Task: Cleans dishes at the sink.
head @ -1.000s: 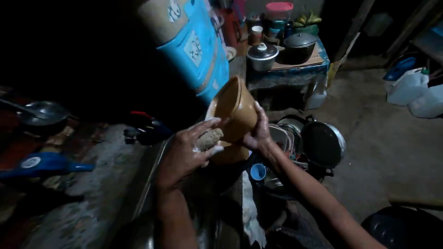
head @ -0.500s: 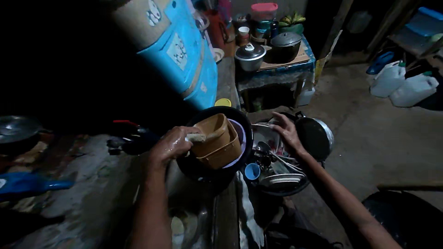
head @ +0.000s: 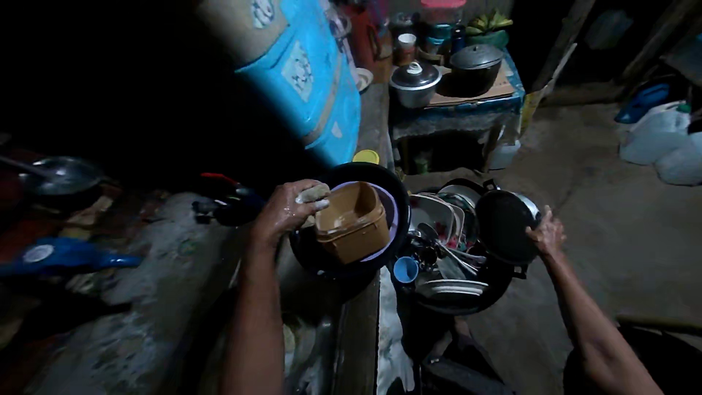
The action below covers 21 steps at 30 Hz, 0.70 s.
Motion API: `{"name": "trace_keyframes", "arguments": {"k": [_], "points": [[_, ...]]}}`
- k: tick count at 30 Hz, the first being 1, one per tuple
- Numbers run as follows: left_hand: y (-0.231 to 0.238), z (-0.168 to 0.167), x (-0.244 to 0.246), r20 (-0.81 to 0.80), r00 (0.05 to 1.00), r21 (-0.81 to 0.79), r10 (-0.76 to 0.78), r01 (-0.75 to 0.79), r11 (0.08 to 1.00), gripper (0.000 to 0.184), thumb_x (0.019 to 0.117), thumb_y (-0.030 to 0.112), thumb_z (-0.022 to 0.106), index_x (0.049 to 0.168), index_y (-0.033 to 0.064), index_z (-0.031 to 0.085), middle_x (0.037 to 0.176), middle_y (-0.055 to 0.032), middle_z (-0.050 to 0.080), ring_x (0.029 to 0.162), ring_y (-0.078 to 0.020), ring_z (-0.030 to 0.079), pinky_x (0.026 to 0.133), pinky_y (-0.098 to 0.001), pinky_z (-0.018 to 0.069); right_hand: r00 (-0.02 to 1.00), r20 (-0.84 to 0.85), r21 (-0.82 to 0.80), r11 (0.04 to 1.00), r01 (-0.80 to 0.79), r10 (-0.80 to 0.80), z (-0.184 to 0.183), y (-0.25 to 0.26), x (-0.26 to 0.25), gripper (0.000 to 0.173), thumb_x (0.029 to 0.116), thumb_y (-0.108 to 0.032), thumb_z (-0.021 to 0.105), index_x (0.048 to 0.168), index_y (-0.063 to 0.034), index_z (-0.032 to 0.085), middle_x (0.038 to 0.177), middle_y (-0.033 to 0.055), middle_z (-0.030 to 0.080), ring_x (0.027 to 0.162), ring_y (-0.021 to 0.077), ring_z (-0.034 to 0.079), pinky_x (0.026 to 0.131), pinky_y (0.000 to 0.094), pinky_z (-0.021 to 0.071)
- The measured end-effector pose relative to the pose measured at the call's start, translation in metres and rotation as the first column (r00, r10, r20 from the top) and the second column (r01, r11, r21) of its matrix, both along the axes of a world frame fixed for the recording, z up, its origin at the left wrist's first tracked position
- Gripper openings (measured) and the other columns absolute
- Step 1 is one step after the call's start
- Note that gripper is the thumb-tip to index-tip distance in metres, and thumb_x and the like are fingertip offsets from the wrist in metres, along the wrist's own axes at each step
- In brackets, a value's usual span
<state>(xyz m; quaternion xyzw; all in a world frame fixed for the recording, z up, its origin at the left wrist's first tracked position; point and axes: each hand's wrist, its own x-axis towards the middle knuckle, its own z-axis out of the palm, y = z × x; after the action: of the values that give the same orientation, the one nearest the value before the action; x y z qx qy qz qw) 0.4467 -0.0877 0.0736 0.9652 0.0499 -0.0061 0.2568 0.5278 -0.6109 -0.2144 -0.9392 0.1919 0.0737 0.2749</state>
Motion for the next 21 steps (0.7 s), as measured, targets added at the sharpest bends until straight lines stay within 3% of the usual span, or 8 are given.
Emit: {"name": "trace_keyframes", "arguments": {"k": [3, 5, 7, 9, 13, 16, 18, 21], "points": [[0.011, -0.009, -0.003, -0.032, 0.959, 0.057, 0.281, -0.279, 0.958, 0.031, 0.0963, 0.014, 0.072, 0.124, 0.0011, 0.067, 0.112, -0.0271, 0.068, 0.099, -0.0433, 0.067, 0.088, -0.0653, 0.0501, 0.999, -0.032, -0.084, 0.996, -0.033, 0.030, -0.014, 0.005, 0.000, 0.072, 0.0985, -0.005, 0.059, 0.162, -0.0063, 0.025, 0.147, 0.0421, 0.038, 0.134, 0.0596, 0.042, 0.107, 0.0669, 0.0397], [0.025, -0.021, -0.004, -0.095, 0.914, 0.079, 0.394, -0.388, 0.918, 0.033, 0.0973, 0.021, 0.071, 0.123, 0.0010, 0.066, 0.111, -0.0286, 0.067, 0.101, -0.0449, 0.065, 0.089, -0.0661, 0.0490, 1.000, -0.010, -0.084, 0.996, 0.000, -0.001, -0.012, 0.012, -0.003, 0.058, 0.1063, -0.007, 0.044, 0.162, -0.0097, 0.026, 0.150, 0.0428, 0.034, 0.137, 0.0615, 0.037, 0.107, 0.0685, 0.0376], [0.031, -0.034, -0.004, -0.170, 0.892, 0.027, 0.418, -0.420, 0.907, 0.037, 0.0972, 0.025, 0.072, 0.123, -0.0009, 0.065, 0.112, -0.0279, 0.067, 0.103, -0.0426, 0.065, 0.092, -0.0632, 0.0489, 0.996, 0.060, -0.061, 0.996, 0.062, -0.058, -0.010, 0.015, -0.003, 0.050, 0.1105, -0.018, 0.038, 0.160, -0.0125, 0.033, 0.151, 0.0417, 0.035, 0.137, 0.0604, 0.037, 0.107, 0.0687, 0.0362], [0.028, -0.047, -0.001, -0.224, 0.878, -0.033, 0.424, -0.441, 0.897, 0.041, 0.0948, 0.028, 0.075, 0.122, -0.0011, 0.066, 0.111, -0.0254, 0.068, 0.102, -0.0381, 0.065, 0.093, -0.0586, 0.0493, 0.993, 0.092, -0.072, 0.995, 0.075, -0.068, -0.006, 0.014, 0.000, 0.049, 0.1106, -0.022, 0.038, 0.159, -0.0141, 0.036, 0.150, 0.0414, 0.036, 0.137, 0.0600, 0.038, 0.106, 0.0695, 0.0364], [0.013, -0.065, 0.008, -0.292, 0.838, 0.006, 0.461, -0.481, 0.877, 0.048, 0.0881, 0.024, 0.082, 0.123, -0.0044, 0.065, 0.116, -0.0271, 0.066, 0.110, -0.0396, 0.063, 0.099, -0.0582, 0.0469, 0.992, 0.110, -0.126, 0.989, 0.074, -0.061, 0.024, 0.010, 0.003, 0.051, 0.1070, -0.013, 0.045, 0.157, -0.0139, 0.040, 0.149, 0.0426, 0.035, 0.136, 0.0615, 0.038, 0.104, 0.0709, 0.0371], [0.013, -0.071, 0.010, -0.321, 0.813, -0.001, 0.485, -0.512, 0.859, 0.050, 0.0885, 0.016, 0.079, 0.130, -0.0049, 0.060, 0.122, -0.0287, 0.064, 0.114, -0.0407, 0.061, 0.100, -0.0580, 0.0461, 0.985, 0.151, -0.106, 0.989, 0.104, -0.088, 0.066, 0.008, 0.003, 0.065, 0.0960, -0.003, 0.061, 0.157, -0.0114, 0.039, 0.149, 0.0440, 0.034, 0.135, 0.0624, 0.038, 0.105, 0.0688, 0.0390], [0.013, -0.072, 0.009, -0.320, 0.809, -0.004, 0.493, -0.521, 0.853, 0.047, 0.0897, 0.012, 0.076, 0.130, -0.0063, 0.059, 0.122, -0.0298, 0.063, 0.114, -0.0419, 0.061, 0.099, -0.0592, 0.0464, 0.968, 0.230, -0.061, 0.992, 0.115, -0.098, 0.097, 0.009, 0.003, 0.065, 0.0950, -0.001, 0.061, 0.156, -0.0079, 0.039, 0.146, 0.0444, 0.037, 0.132, 0.0615, 0.042, 0.107, 0.0652, 0.0395], [0.014, -0.069, 0.008, -0.307, 0.802, 0.039, 0.512, -0.527, 0.849, 0.038, 0.0896, 0.012, 0.075, 0.119, -0.0077, 0.064, 0.113, -0.0287, 0.065, 0.105, -0.0404, 0.064, 0.093, -0.0592, 0.0485, 0.918, 0.394, 0.027, 0.999, 0.045, -0.052, 0.147, 0.021, 0.004, 0.058, 0.0955, -0.003, 0.058, 0.152, -0.0014, 0.043, 0.140, 0.0432, 0.046, 0.129, 0.0593, 0.047, 0.107, 0.0643, 0.0401]]}}
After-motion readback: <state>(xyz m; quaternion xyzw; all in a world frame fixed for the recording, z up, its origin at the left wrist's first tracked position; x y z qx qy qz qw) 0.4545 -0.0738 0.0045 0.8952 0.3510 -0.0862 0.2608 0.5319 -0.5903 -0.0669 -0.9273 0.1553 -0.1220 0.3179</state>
